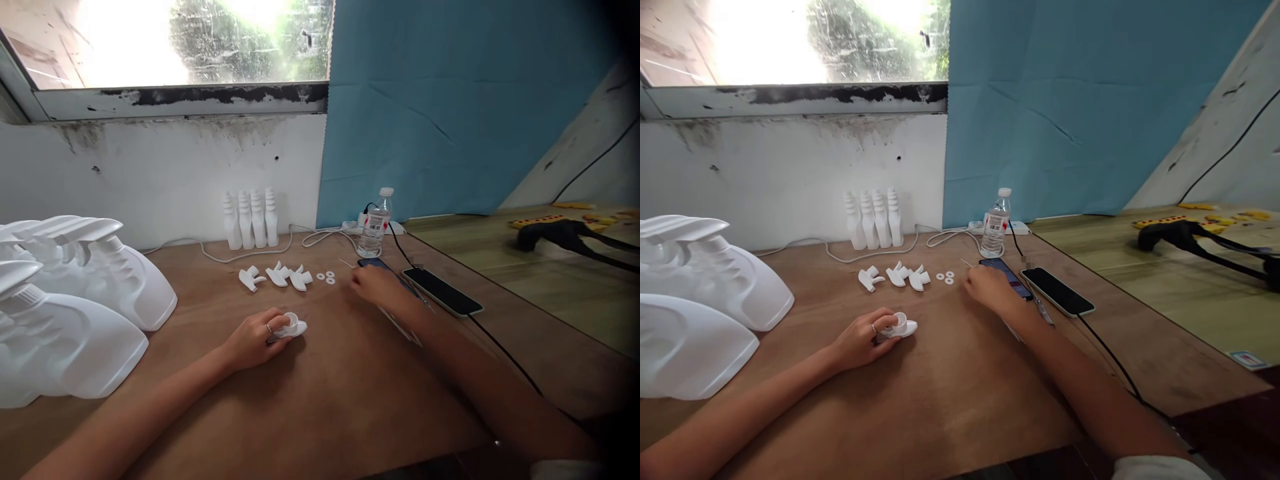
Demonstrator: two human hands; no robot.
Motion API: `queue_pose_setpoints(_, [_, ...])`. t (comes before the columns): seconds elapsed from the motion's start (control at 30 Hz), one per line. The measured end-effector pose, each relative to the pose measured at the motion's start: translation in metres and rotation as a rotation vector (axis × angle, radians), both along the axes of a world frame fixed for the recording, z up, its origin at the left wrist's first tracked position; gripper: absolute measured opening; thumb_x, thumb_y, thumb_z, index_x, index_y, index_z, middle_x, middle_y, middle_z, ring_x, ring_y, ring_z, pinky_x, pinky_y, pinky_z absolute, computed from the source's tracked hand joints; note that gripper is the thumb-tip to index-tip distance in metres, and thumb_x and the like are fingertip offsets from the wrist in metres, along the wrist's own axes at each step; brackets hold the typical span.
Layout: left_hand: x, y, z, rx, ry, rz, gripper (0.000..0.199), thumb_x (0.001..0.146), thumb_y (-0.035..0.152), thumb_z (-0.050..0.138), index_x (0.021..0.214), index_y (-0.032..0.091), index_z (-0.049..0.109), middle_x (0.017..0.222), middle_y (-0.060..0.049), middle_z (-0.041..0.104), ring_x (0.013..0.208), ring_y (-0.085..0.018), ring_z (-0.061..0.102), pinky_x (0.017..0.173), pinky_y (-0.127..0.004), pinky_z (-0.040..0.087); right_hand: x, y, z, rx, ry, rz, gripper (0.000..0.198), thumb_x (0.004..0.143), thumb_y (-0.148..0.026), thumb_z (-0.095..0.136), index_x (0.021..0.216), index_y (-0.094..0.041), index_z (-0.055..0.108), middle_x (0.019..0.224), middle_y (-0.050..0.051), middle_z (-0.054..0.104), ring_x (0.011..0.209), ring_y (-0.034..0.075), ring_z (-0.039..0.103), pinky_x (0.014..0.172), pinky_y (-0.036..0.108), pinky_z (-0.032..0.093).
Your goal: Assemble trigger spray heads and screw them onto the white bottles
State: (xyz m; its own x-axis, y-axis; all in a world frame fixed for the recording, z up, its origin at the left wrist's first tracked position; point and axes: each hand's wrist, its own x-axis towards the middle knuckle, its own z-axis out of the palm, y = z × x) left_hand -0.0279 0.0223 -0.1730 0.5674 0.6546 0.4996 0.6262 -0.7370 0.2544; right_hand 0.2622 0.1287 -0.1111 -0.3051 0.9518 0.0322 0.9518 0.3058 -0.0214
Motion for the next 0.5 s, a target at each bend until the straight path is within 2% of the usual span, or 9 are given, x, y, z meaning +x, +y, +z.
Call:
queue_pose_setpoints(0.07, [0.001,0.000,0.001,-0.002,-0.009,0.007,0.022,0.090,0.029,0.054,0.110,0.020,0.052,0.103,-0.007,0.065,0.082,-0.015,0.063,0.072,-0.026,0.052,0.014,0.009,0.006,-0.173,-0.106,-0.135,0.021,0.081,-0.025,0.056,0.082,-0.009,0.070,0.093,0.023,0.068,0.089,0.035,0.068,0.071,0.039,0.049])
queue_pose_setpoints(0.1, [0.001,0.000,0.001,-0.002,-0.013,0.011,0.022,0.089,0.029,0.054,0.110,0.020,0.052,0.103,-0.007,0.065,0.082,-0.015,0.063,0.072,-0.026,0.052,0.018,0.011,0.008,-0.251,-0.123,-0.161,0.019,0.078,-0.023,0.059,0.077,-0.007,0.070,0.086,0.024,0.069,0.084,0.035,0.068,0.068,0.039,0.050])
queue_pose_setpoints(0.2, [0.001,0.001,0.001,-0.010,-0.019,0.010,0.022,0.089,0.029,0.054,0.109,0.020,0.053,0.102,-0.008,0.065,0.084,-0.016,0.063,0.074,-0.027,0.052,0.022,0.015,0.007,-0.420,-0.113,-0.157,0.023,0.075,-0.014,0.057,0.055,-0.008,0.065,0.058,0.017,0.064,0.062,0.027,0.067,0.061,0.033,0.049])
queue_pose_setpoints(0.27, [0.000,0.001,0.001,-0.012,-0.022,0.006,0.022,0.089,0.029,0.054,0.109,0.020,0.053,0.103,-0.008,0.065,0.087,-0.016,0.064,0.077,-0.028,0.052,0.020,0.015,0.005,-0.490,-0.084,-0.144,0.029,0.075,-0.012,0.054,0.048,-0.011,0.061,0.051,0.014,0.061,0.052,0.021,0.063,0.058,0.030,0.049])
queue_pose_setpoints(0.4, [-0.001,0.001,0.000,-0.007,-0.021,0.012,0.022,0.089,0.030,0.054,0.109,0.020,0.054,0.105,-0.008,0.066,0.088,-0.017,0.064,0.077,-0.028,0.052,0.020,0.017,0.005,-0.476,-0.048,-0.146,0.031,0.076,-0.018,0.053,0.045,-0.014,0.058,0.046,0.011,0.057,0.050,0.020,0.060,0.055,0.029,0.047])
queue_pose_setpoints(0.5, [-0.001,0.000,0.000,0.000,-0.018,0.020,0.022,0.089,0.031,0.055,0.108,0.020,0.054,0.104,-0.009,0.066,0.087,-0.017,0.064,0.077,-0.029,0.052,0.017,0.017,0.009,-0.270,0.098,-0.129,0.029,0.076,-0.024,0.053,0.049,-0.015,0.055,0.046,0.007,0.054,0.053,0.020,0.059,0.054,0.028,0.043])
